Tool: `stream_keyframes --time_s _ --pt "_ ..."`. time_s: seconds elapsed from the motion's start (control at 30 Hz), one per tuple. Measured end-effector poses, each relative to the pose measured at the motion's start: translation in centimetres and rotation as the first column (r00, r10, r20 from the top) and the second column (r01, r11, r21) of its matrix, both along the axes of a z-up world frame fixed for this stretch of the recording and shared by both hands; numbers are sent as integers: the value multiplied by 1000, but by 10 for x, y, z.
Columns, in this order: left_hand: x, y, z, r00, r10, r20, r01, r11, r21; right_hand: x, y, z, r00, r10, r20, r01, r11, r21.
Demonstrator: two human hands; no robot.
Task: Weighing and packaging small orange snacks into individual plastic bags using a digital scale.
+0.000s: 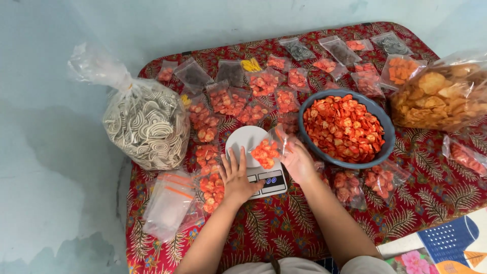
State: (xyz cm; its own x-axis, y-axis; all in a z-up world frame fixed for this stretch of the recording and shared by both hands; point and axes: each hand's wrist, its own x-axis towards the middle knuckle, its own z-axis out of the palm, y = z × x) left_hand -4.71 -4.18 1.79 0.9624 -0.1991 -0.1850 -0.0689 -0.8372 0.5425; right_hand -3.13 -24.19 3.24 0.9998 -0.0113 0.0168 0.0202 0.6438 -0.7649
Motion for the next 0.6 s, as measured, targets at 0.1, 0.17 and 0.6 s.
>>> stream_keyframes --time_s 0.1,0.17,0.6 --pt "-2 -2 -5 1000 8 0 -8 1000 20 -3 0 -3 1000 20 -12 -19 1000 24" --pt "-3 -4 -5 1000 21 6 -21 1000 16 -4 0 -6 1000 26 -11 -25 999 33" --pt "11 16 -20 997 59 -45 -73 732 -677 -25 24 28 985 50 -163 4 949 314"
